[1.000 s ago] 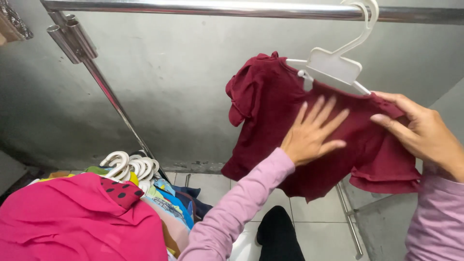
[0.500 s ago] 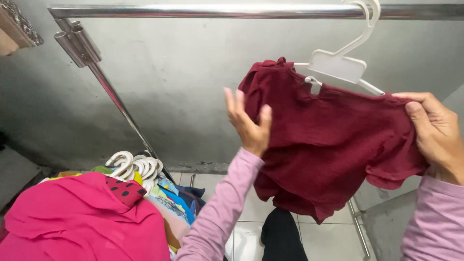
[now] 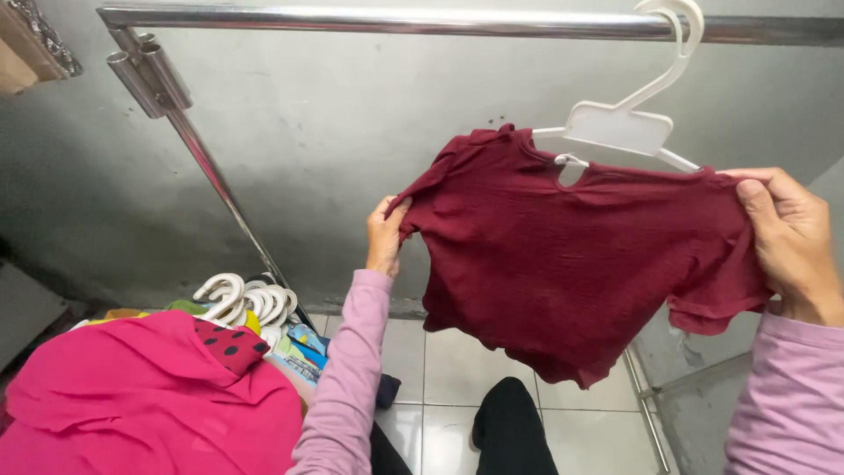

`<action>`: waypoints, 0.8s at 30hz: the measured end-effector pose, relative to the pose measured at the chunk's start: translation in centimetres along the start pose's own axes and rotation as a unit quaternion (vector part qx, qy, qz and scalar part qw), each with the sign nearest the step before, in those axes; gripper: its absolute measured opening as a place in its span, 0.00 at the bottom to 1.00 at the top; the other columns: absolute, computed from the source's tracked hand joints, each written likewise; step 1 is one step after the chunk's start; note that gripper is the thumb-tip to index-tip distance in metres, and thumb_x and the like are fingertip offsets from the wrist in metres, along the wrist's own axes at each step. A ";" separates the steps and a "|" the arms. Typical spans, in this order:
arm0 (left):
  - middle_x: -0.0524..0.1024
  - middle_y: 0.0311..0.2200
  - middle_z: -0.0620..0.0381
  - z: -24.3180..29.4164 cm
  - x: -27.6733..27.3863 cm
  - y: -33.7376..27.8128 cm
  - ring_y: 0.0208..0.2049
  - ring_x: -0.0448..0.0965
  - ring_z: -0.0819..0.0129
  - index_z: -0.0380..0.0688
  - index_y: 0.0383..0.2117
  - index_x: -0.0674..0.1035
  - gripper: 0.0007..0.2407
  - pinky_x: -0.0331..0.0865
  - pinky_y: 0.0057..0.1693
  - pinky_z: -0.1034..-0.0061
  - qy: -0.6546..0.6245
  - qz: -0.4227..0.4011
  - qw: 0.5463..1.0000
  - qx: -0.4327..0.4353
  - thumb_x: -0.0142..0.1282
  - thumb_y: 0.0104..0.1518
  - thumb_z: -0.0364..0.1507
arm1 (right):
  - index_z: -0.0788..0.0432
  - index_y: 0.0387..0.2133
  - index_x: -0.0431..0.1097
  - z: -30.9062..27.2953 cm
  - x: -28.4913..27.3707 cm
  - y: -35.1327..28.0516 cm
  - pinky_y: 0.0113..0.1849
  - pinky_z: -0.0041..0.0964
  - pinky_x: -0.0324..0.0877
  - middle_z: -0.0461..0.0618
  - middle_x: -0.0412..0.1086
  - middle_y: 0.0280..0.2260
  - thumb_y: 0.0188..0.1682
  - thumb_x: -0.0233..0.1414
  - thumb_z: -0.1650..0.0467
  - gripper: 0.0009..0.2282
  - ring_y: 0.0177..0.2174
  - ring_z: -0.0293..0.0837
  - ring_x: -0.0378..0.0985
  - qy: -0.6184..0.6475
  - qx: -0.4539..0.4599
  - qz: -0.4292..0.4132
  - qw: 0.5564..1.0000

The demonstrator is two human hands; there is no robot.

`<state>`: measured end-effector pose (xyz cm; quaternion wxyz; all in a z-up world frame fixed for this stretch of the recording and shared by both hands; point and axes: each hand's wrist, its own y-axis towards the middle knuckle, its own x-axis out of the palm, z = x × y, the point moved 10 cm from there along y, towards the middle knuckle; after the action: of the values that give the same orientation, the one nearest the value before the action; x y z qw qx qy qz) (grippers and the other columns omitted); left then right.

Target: The person places a maroon shirt onto a white hanger, adjusts the collar and sleeves, and then hangs the shirt on a metal clothing rack. The person smooths the shirt and adjusts its position on the hanger multiple times.

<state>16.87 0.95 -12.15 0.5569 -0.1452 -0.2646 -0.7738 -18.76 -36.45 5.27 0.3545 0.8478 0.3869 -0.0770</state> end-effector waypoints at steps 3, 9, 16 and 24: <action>0.79 0.40 0.52 -1.2 0.7 -0.9 0.39 0.77 0.67 0.42 0.40 0.78 0.18 0.73 0.42 0.74 -0.132 -0.023 0.989 -0.059 0.49 0.59 0.45 | 0.60 0.52 0.69 2.5 0.4 0.1 0.51 0.24 0.62 0.47 0.72 0.51 0.72 0.44 0.65 0.10 0.47 0.33 0.69 0.040 0.030 0.011 0.999; 0.71 0.59 0.53 -8.3 7.4 -8.1 0.59 0.70 0.65 0.44 0.60 0.70 0.32 0.62 0.67 0.68 0.034 -0.191 0.955 -0.224 0.47 0.54 0.53 | 0.63 0.48 0.74 0.0 0.9 -0.8 0.43 0.33 0.65 0.49 0.74 0.43 0.74 0.50 0.66 0.11 0.41 0.40 0.72 -0.018 -0.062 0.156 0.986; 0.79 0.24 0.58 -15.1 5.1 -8.8 0.25 0.82 0.71 0.47 0.35 0.84 0.16 0.77 0.30 0.78 0.130 -0.136 0.961 -0.204 0.60 0.63 0.46 | 0.60 0.68 0.66 -7.2 16.8 -5.6 0.61 0.69 0.40 0.75 0.56 0.66 0.57 0.57 0.63 0.27 0.65 0.73 0.52 -0.391 -0.290 0.142 0.862; 0.76 0.18 0.61 -10.9 5.1 -10.9 0.20 0.77 0.77 0.48 0.26 0.82 0.15 0.71 0.25 0.83 0.114 -0.140 0.964 -0.195 0.60 0.64 0.44 | 0.52 0.52 0.76 -14.8 23.3 -8.3 0.52 0.45 0.73 0.52 0.75 0.53 0.54 0.55 0.63 0.15 0.53 0.51 0.77 -0.211 -0.331 -0.016 0.920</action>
<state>5.68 -6.66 -21.14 0.4305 -0.1234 -0.0607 -0.8920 -10.70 -8.98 2.24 0.6867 0.6403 0.3200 -0.1272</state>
